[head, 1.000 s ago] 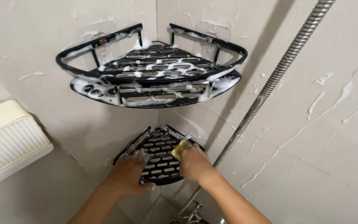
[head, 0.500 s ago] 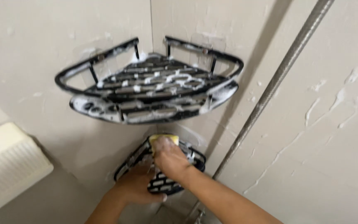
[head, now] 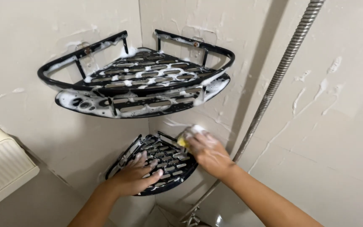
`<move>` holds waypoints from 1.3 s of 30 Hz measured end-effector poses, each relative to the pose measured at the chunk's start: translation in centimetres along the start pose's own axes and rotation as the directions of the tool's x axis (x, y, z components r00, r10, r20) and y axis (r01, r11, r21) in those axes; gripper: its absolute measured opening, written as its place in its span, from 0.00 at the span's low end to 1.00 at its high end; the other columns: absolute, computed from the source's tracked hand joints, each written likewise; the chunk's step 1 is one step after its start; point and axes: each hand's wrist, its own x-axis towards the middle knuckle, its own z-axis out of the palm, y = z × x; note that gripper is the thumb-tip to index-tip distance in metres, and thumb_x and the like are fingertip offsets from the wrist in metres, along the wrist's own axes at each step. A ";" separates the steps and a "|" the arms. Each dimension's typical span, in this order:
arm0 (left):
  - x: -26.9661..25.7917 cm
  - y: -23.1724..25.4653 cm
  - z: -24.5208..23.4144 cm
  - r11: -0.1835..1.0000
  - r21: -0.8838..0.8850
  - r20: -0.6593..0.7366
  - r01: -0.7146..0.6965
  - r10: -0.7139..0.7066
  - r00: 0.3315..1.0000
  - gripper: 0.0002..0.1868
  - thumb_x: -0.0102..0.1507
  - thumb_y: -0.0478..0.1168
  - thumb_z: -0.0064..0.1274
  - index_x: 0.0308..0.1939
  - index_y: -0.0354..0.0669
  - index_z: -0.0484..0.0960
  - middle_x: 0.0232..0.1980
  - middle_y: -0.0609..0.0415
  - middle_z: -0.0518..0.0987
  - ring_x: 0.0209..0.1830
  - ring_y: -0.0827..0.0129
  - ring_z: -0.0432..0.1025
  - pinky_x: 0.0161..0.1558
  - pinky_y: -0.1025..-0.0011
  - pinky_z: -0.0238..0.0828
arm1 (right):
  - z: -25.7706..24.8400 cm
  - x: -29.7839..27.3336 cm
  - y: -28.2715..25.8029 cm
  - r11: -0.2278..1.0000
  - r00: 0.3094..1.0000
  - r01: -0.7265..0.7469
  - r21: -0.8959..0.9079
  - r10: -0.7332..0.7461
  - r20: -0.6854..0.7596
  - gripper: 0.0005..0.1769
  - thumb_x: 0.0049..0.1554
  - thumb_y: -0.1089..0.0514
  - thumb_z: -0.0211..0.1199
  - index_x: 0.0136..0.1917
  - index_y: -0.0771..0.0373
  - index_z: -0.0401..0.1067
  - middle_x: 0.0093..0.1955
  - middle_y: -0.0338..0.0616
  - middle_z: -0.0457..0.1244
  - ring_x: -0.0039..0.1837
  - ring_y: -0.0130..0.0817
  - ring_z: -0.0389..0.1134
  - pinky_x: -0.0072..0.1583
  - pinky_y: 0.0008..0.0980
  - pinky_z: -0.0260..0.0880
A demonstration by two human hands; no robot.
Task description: Cleaning and organizing bathroom shelves and tiles.
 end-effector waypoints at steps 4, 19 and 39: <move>-0.6 0.8 0.0 1.000 0.013 -0.008 -0.022 0.022 1.000 0.45 0.64 0.76 0.21 0.82 0.69 0.42 0.85 0.51 0.21 0.85 0.56 0.18 0.81 0.50 0.25 | -4.7 -3.2 -1.6 0.949 0.953 -0.274 0.156 0.290 -0.090 0.19 0.49 0.67 0.66 0.55 0.64 0.77 0.68 0.54 0.59 0.65 0.54 0.62 0.63 0.52 0.68; 4.4 6.0 2.0 0.996 -0.002 -0.071 -0.088 0.087 0.994 0.28 0.71 0.57 0.33 0.77 0.69 0.62 0.85 0.43 0.22 0.85 0.51 0.17 0.82 0.56 0.24 | -6.2 -2.2 -8.9 0.159 0.557 -0.559 0.813 0.799 0.227 0.13 0.51 0.69 0.64 0.51 0.64 0.75 0.53 0.48 0.61 0.53 0.41 0.67 0.50 0.38 0.72; 1.0 0.8 3.2 0.885 -0.176 -0.367 -0.431 0.347 0.863 0.20 0.68 0.49 0.49 0.58 0.44 0.83 0.57 0.43 0.82 0.56 0.51 0.75 0.56 0.59 0.70 | -6.1 0.8 -6.8 0.441 0.763 -0.646 0.623 0.399 0.508 0.15 0.64 0.49 0.55 0.54 0.60 0.76 0.50 0.52 0.67 0.62 0.55 0.59 0.68 0.53 0.54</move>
